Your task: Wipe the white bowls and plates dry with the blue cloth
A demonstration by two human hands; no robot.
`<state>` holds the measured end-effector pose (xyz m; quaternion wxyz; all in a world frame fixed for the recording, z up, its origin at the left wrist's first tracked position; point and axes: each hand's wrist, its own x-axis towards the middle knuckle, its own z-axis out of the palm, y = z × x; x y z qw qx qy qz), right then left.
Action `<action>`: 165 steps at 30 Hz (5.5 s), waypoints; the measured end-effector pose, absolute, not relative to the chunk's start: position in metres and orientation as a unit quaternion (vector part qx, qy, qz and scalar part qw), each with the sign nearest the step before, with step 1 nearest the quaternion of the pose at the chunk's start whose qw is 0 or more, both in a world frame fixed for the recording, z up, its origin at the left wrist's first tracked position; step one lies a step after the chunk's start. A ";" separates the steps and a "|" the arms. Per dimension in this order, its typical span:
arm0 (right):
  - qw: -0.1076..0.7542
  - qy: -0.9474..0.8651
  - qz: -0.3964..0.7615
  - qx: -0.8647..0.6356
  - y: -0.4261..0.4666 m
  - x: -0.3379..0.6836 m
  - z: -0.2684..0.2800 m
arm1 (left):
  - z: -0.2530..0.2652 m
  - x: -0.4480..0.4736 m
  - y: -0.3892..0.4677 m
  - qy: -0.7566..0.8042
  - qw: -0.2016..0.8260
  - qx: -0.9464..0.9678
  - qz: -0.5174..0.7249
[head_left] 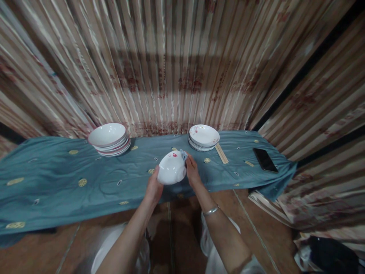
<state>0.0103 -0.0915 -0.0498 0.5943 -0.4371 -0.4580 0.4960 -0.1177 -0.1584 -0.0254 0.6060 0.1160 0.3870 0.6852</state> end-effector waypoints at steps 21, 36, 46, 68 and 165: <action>0.503 -0.509 0.453 -0.532 -0.104 -0.013 -0.097 | -0.018 -0.128 -0.158 0.371 0.649 0.011 0.664; 0.401 -0.750 0.178 -0.494 -0.166 -0.027 -0.084 | -0.029 -0.133 -0.148 0.307 0.645 0.003 0.700; 0.330 -0.836 0.046 -0.436 -0.161 -0.014 -0.063 | -0.036 -0.136 -0.147 0.287 0.672 -0.013 0.682; 0.425 -0.781 0.078 -0.450 -0.133 0.004 -0.055 | -0.015 -0.119 -0.155 0.310 0.652 0.042 0.690; 0.515 -0.510 0.426 -0.541 -0.100 -0.021 -0.082 | -0.027 -0.126 -0.155 0.268 0.665 0.029 0.696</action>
